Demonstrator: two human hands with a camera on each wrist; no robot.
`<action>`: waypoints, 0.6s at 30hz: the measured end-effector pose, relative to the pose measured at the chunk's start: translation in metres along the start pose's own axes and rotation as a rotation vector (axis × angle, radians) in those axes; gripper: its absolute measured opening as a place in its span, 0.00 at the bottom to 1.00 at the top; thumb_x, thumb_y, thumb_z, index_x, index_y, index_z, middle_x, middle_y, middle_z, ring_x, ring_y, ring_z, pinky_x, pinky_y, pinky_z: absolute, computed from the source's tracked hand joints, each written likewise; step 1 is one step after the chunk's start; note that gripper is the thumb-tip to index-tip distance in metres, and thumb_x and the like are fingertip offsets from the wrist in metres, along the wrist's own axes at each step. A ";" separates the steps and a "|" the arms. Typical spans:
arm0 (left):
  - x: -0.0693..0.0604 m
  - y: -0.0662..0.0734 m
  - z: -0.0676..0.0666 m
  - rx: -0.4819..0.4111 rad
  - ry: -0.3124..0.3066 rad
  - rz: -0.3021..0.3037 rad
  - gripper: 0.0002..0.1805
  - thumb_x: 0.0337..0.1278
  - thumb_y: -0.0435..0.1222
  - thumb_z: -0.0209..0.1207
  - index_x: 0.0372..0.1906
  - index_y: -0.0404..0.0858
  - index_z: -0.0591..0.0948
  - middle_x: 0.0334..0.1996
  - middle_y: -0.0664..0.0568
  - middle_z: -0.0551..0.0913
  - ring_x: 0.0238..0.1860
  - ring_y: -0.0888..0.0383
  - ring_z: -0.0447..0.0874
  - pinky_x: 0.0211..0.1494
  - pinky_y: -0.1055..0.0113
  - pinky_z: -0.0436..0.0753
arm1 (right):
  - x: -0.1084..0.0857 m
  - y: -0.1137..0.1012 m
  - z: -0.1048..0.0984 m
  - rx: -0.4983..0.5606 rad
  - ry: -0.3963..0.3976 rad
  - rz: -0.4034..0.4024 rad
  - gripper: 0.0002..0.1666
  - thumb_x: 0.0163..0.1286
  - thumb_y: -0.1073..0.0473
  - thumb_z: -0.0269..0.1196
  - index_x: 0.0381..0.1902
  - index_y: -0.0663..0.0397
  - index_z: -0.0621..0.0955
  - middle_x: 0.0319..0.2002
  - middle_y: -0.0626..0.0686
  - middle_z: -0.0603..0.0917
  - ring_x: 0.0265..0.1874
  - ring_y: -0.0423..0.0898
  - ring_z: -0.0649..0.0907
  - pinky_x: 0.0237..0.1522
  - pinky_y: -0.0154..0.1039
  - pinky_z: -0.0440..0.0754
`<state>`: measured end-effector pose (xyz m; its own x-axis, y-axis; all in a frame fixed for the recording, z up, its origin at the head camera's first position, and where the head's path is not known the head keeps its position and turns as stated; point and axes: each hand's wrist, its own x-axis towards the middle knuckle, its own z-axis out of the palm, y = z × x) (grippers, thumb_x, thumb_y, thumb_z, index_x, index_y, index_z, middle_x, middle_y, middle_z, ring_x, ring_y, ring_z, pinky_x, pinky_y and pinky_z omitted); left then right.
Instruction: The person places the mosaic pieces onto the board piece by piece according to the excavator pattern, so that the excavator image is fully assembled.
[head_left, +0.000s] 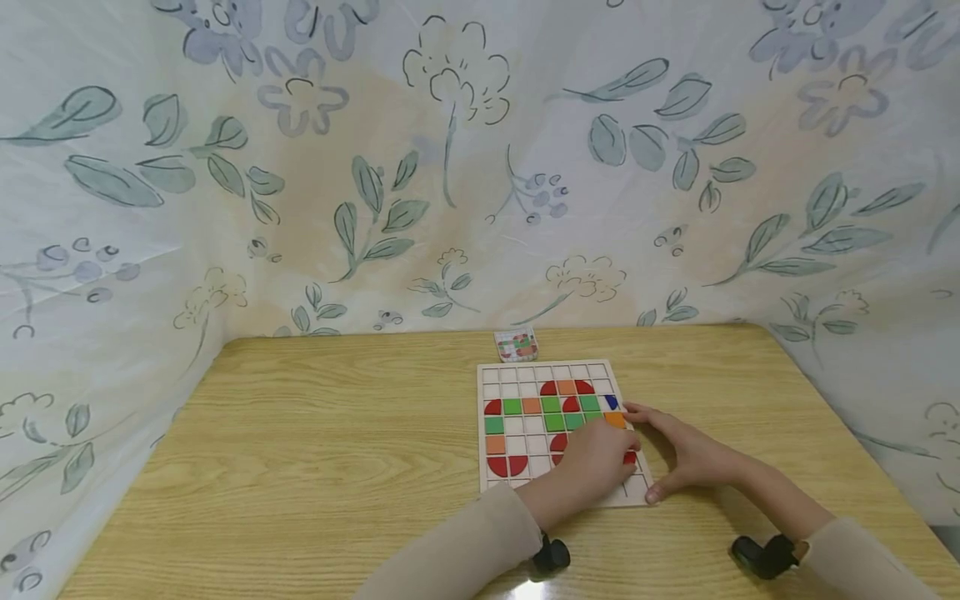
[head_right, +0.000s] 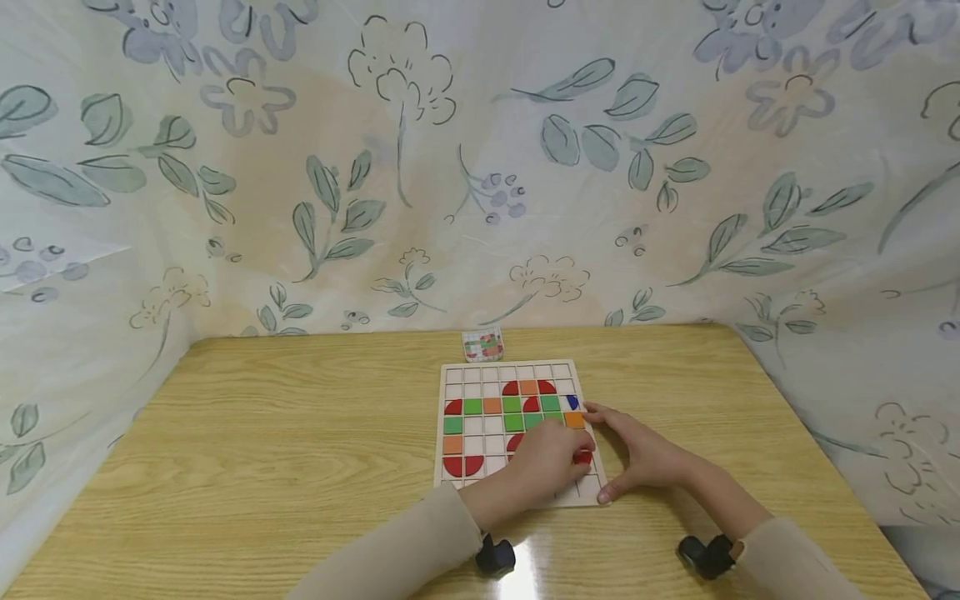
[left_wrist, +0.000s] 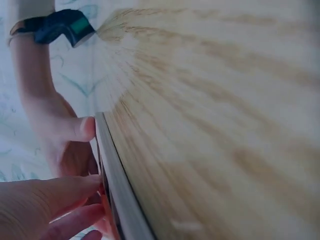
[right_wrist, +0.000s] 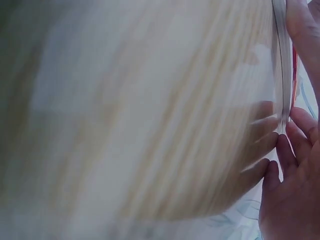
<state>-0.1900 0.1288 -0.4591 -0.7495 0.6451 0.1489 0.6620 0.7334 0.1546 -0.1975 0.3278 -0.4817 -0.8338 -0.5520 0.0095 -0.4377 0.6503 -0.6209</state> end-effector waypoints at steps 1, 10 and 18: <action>0.000 0.001 -0.001 0.024 -0.005 -0.003 0.08 0.51 0.47 0.63 0.38 0.57 0.83 0.28 0.67 0.81 0.32 0.68 0.75 0.32 0.76 0.73 | 0.001 0.000 0.000 0.006 -0.001 -0.001 0.56 0.36 0.41 0.75 0.64 0.47 0.65 0.70 0.54 0.57 0.66 0.60 0.57 0.66 0.42 0.54; -0.005 -0.020 -0.009 -0.289 -0.029 -0.035 0.15 0.54 0.49 0.61 0.46 0.52 0.82 0.37 0.67 0.82 0.36 0.71 0.76 0.35 0.80 0.72 | 0.007 -0.009 -0.008 -0.110 -0.028 -0.002 0.55 0.36 0.35 0.73 0.60 0.55 0.69 0.66 0.59 0.63 0.64 0.62 0.62 0.59 0.63 0.59; -0.035 -0.098 -0.044 -0.784 0.109 -0.235 0.15 0.55 0.45 0.61 0.45 0.45 0.83 0.36 0.59 0.84 0.34 0.65 0.78 0.33 0.72 0.76 | 0.007 -0.015 -0.026 -0.113 0.067 0.126 0.39 0.49 0.41 0.70 0.53 0.57 0.74 0.50 0.57 0.79 0.51 0.57 0.76 0.50 0.59 0.71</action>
